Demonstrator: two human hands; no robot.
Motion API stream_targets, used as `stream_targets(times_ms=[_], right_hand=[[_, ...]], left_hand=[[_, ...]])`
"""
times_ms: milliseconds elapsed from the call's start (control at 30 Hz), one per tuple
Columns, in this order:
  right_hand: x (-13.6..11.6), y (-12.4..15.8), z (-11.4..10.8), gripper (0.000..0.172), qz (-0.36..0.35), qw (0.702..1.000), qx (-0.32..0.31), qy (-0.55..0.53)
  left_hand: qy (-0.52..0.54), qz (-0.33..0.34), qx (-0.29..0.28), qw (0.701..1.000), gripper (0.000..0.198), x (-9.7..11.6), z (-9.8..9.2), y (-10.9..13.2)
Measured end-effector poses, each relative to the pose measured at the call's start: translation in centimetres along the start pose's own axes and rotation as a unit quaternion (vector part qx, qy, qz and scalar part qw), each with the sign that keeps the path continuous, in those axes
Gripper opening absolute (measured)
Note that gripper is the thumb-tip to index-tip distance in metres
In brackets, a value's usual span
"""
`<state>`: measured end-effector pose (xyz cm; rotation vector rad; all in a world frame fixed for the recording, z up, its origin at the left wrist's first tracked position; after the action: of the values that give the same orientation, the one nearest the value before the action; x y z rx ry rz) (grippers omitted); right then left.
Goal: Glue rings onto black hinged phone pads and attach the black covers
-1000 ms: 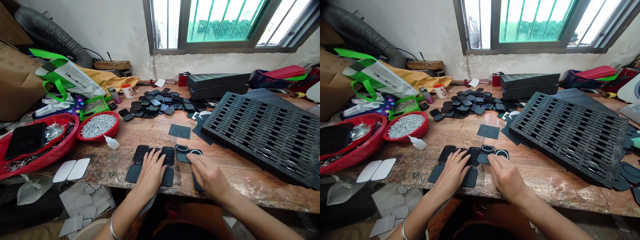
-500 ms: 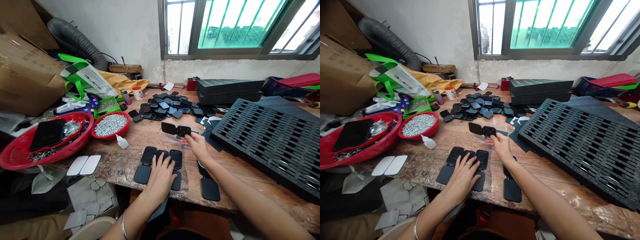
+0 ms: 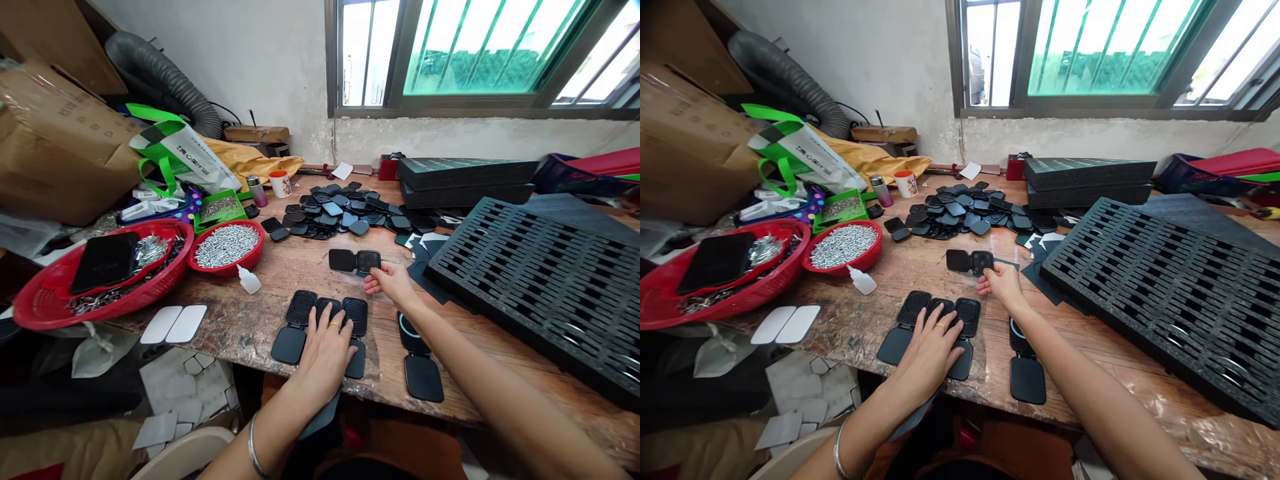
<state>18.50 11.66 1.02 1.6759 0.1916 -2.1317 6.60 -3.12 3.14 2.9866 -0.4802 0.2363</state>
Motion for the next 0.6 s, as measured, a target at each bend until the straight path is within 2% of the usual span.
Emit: stream_targets(times_ms=[200,367,433,500,533,567,600], right_hand=[[-1.6,0.2,0.9,0.015,-0.055,0.998,-0.021,-0.012],[-1.9,0.6,0.9,0.018,-0.053,0.998,-0.024,0.008],[-2.9,1.6,0.7,0.019,-0.064,0.998,-0.02,0.018],[-4.5,3.5,0.2,0.02,-0.095,0.993,-0.001,0.077],[-5.4,4.8,0.0,0.02,-0.121,0.983,0.014,0.138],[-6.6,6.4,0.0,0.02,-0.168,0.953,0.031,0.251],[-7.4,8.2,0.4,0.017,-0.219,0.903,0.036,0.369]], left_hand=[[0.001,0.008,0.0,1.0,0.039,-0.1,0.2,-0.1],[0.001,0.007,0.004,1.0,0.039,-0.1,0.2,0.0],[0.001,0.008,0.008,1.0,0.038,0.0,0.1,0.1],[0.003,0.009,0.006,1.0,0.039,0.0,0.2,0.2],[0.004,0.009,0.004,1.0,0.039,0.0,0.2,0.2],[0.006,0.009,0.001,1.0,0.039,0.0,0.3,0.2],[0.007,0.009,0.001,1.0,0.039,-0.1,0.4,0.2]])
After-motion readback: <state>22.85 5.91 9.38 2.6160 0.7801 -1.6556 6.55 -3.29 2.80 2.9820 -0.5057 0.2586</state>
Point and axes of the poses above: each hand's wrist, its own y-axis away from the middle knuckle, its own z-axis out of the palm, x = y × z, the point moved 7 cm from there along -y, towards the middle knuckle, and after that the axes turned 11 degrees about -x, right-handed, at the moved point
